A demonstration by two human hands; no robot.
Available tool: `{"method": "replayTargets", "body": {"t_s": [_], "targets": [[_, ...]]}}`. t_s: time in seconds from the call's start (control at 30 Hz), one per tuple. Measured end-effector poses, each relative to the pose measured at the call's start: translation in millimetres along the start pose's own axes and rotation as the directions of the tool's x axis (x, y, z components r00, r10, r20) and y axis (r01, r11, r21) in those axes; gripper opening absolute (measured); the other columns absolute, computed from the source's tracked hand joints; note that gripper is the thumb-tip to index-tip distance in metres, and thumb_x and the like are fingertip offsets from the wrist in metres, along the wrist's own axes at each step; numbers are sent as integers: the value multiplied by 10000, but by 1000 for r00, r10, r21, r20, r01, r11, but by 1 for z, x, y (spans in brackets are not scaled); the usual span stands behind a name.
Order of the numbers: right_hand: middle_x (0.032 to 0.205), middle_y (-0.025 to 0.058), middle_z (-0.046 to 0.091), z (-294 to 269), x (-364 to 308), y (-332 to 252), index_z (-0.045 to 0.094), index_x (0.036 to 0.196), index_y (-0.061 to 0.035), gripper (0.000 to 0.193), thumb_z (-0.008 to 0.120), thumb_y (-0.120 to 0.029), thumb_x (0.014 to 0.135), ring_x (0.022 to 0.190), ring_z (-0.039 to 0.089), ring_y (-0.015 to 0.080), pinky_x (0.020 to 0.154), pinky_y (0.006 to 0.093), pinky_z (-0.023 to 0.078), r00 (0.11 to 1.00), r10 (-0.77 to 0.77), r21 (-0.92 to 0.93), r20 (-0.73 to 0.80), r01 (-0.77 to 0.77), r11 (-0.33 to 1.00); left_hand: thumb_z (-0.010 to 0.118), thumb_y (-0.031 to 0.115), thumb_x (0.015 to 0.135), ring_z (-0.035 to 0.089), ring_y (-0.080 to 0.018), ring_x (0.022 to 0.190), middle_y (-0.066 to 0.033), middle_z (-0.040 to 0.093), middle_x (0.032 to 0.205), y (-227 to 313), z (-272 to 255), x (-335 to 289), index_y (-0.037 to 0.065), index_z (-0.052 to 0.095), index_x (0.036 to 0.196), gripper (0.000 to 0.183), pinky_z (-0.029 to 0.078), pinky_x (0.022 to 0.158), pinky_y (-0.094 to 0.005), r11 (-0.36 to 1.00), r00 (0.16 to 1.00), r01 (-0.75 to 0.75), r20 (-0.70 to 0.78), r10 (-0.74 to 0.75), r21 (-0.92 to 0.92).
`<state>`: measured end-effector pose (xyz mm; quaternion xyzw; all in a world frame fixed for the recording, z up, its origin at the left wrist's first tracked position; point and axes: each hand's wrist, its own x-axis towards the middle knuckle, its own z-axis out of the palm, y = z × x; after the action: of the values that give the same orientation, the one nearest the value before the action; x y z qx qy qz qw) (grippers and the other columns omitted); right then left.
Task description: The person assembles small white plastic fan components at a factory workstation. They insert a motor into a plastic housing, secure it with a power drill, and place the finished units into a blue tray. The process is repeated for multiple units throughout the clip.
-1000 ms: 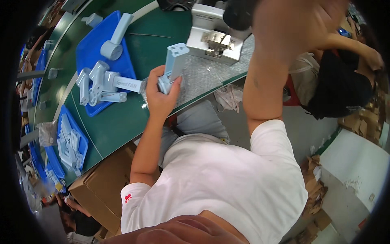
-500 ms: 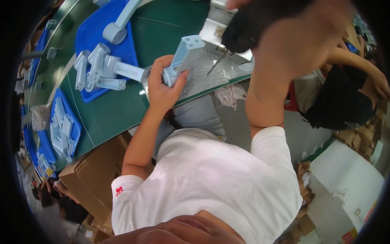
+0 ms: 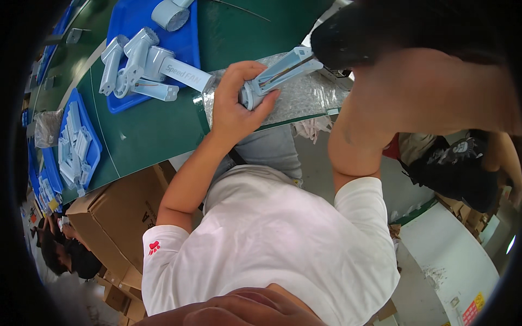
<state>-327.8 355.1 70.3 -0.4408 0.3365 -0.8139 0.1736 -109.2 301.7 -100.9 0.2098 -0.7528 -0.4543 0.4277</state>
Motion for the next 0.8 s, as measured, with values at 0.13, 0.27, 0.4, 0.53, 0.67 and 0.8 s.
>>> {"method": "replayTargets", "body": {"t_s": [0.13, 0.27, 0.4, 0.53, 0.67, 0.8], "targets": [[999, 102, 575, 2, 3, 3, 601, 1123, -12, 809, 556, -751, 798, 812, 522, 198, 734, 357, 441, 1000, 4, -7, -1, -4, 1000, 838, 28, 786, 662, -253, 1001, -130, 663, 1123, -3, 1, 0, 5, 632, 1094, 371, 525, 876, -350, 999, 999, -40, -10, 40, 4], [991, 115, 579, 1, 5, 3, 605, 1118, -3, 877, 506, -817, 807, 796, 519, 208, 717, 364, 442, 1000, 11, -8, -4, -11, 1000, 841, 23, 778, 671, -265, 1001, -140, 669, 1121, -4, 0, 1, 0, 636, 1079, 366, 532, 870, -350, 999, 999, -34, -6, 34, 0], [983, 127, 583, -4, 14, -2, 609, 1113, 6, 951, 455, -884, 816, 780, 516, 219, 699, 371, 444, 999, 46, 39, 20, -47, 998, 848, 27, 770, 679, -278, 1001, -152, 674, 1117, -4, 1, 0, -2, 640, 1067, 364, 541, 863, -354, 1000, 999, -24, -25, 24, -3], [991, 116, 578, -13, 14, -4, 608, 1104, -2, 953, 478, -897, 803, 784, 514, 210, 702, 362, 440, 1000, 30, -57, 0, -30, 998, 854, 34, 764, 682, -283, 997, -157, 675, 1120, -4, 0, 1, -3, 641, 1065, 371, 546, 858, -360, 1000, 999, -28, -17, 28, -1], [988, 83, 566, -20, 17, -6, 610, 1082, -21, 837, 526, -817, 838, 790, 511, 189, 701, 351, 434, 999, 35, -105, -7, -36, 994, 857, 39, 760, 683, -286, 992, -160, 676, 1122, -3, -1, 1, -3, 645, 1060, 369, 547, 855, -360, 1000, 1000, -13, -13, 13, -4], [988, 56, 556, -21, 7, -8, 609, 1081, -44, 727, 556, -739, 874, 792, 507, 164, 701, 343, 426, 1000, 8, -32, -15, -8, 999, 857, 38, 755, 683, -289, 991, -159, 675, 1120, -3, 0, 0, 0, 649, 1060, 371, 548, 850, -360, 1000, 1000, -7, -2, 7, 3]]}}
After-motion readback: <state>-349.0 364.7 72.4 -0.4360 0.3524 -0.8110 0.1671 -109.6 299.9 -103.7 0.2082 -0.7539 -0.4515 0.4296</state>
